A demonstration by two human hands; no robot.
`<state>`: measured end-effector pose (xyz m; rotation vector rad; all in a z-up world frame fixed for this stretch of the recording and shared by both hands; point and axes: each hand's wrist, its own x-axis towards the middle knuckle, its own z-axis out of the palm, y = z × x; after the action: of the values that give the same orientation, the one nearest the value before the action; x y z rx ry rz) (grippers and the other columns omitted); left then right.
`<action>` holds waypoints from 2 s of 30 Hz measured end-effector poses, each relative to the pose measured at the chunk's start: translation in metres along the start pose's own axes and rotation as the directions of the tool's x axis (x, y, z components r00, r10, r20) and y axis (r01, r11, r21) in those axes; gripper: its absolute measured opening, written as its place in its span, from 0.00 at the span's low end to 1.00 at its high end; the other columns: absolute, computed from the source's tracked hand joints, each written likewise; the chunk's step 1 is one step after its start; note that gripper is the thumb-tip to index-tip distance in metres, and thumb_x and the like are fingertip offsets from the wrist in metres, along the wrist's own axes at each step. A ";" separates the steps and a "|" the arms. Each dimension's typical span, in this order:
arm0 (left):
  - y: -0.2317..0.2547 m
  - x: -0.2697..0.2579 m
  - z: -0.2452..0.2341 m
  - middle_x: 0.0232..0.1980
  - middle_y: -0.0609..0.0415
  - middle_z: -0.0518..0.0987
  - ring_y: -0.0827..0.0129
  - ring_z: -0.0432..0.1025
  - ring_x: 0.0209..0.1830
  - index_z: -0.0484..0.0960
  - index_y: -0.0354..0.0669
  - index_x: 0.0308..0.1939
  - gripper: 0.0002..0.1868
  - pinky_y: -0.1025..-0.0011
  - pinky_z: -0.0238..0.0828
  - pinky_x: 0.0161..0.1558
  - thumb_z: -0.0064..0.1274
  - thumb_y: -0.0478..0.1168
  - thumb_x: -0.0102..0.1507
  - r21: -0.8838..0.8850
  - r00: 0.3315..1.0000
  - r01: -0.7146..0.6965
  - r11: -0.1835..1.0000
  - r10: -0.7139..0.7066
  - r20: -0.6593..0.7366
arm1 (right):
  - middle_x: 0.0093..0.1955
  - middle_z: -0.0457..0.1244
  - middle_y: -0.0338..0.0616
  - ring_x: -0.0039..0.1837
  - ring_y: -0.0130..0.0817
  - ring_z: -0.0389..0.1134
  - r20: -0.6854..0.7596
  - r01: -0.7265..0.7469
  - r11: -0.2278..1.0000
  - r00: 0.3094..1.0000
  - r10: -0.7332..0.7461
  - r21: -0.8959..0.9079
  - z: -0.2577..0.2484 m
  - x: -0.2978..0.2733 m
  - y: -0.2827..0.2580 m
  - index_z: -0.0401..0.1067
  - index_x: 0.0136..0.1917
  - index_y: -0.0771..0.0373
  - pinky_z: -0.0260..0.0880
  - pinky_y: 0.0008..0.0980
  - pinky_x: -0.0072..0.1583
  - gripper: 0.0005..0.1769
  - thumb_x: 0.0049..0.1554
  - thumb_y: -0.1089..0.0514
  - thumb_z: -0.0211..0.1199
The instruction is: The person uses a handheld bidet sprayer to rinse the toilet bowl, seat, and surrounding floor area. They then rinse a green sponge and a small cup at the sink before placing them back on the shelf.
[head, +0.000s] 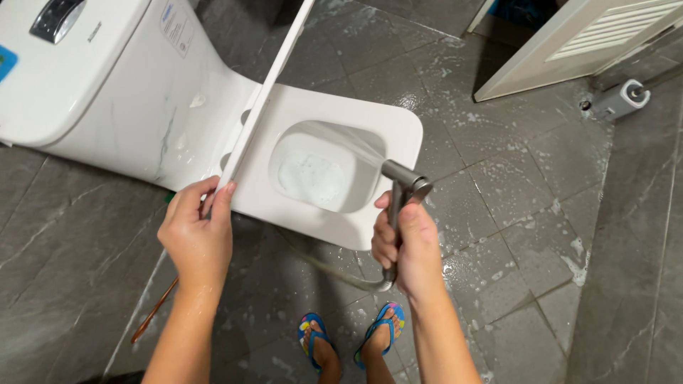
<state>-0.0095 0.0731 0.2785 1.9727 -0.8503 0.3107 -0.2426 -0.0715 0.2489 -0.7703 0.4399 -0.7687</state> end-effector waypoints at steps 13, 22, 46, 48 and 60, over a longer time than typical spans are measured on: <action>0.002 0.010 0.006 0.60 0.43 0.81 0.61 0.78 0.54 0.83 0.39 0.61 0.19 0.68 0.75 0.55 0.61 0.34 0.66 -0.005 0.986 -0.030 1.000 0.031 0.163 | 0.31 0.57 0.37 0.28 0.23 0.53 0.147 -0.239 0.952 0.952 0.268 -0.191 0.007 -0.055 -0.009 0.68 0.57 0.71 0.51 0.26 0.30 0.23 0.61 0.47 0.57; -0.011 -0.081 0.106 0.70 0.44 0.74 0.55 0.66 0.73 0.74 0.43 0.67 0.25 0.63 0.58 0.73 0.51 0.36 0.65 -0.259 0.781 -0.019 0.966 0.176 0.600 | 0.37 0.61 0.33 0.36 0.19 0.59 0.212 -0.103 0.833 0.943 0.255 -0.544 -0.001 -0.088 -0.011 0.70 0.61 0.68 0.59 0.22 0.38 0.18 0.63 0.55 0.57; -0.187 -0.049 0.154 0.56 0.46 0.78 0.62 0.73 0.58 0.76 0.35 0.54 0.20 0.68 0.70 0.59 0.33 0.24 0.62 -0.569 0.654 0.713 0.409 -0.680 0.331 | 0.32 0.53 0.29 0.31 0.16 0.49 0.216 -0.097 0.870 0.950 0.226 -0.483 0.070 -0.021 0.030 0.69 0.58 0.67 0.47 0.20 0.33 0.14 0.67 0.55 0.52; -0.179 -0.045 0.131 0.57 0.46 0.79 0.63 0.72 0.61 0.76 0.35 0.54 0.22 0.68 0.67 0.61 0.33 0.24 0.61 -0.471 0.679 0.709 0.524 -0.688 0.257 | 0.30 0.51 0.29 0.28 0.15 0.46 0.220 -0.158 0.893 0.938 0.269 -0.421 0.075 -0.019 0.030 0.69 0.57 0.66 0.44 0.19 0.31 0.14 0.67 0.55 0.52; -0.180 -0.071 0.064 0.55 0.48 0.80 0.63 0.73 0.56 0.78 0.36 0.57 0.19 0.65 0.67 0.59 0.38 0.30 0.65 -0.524 0.564 0.748 0.407 -0.806 0.179 | 0.33 0.56 0.30 0.34 0.18 0.54 0.316 -0.139 0.705 0.822 0.473 -0.695 0.097 -0.058 0.067 0.72 0.54 0.65 0.55 0.22 0.36 0.13 0.65 0.52 0.57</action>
<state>0.0527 0.1084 0.0881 1.5492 0.1578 -0.3757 -0.1910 0.0480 0.2655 -1.4581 0.3724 -0.0444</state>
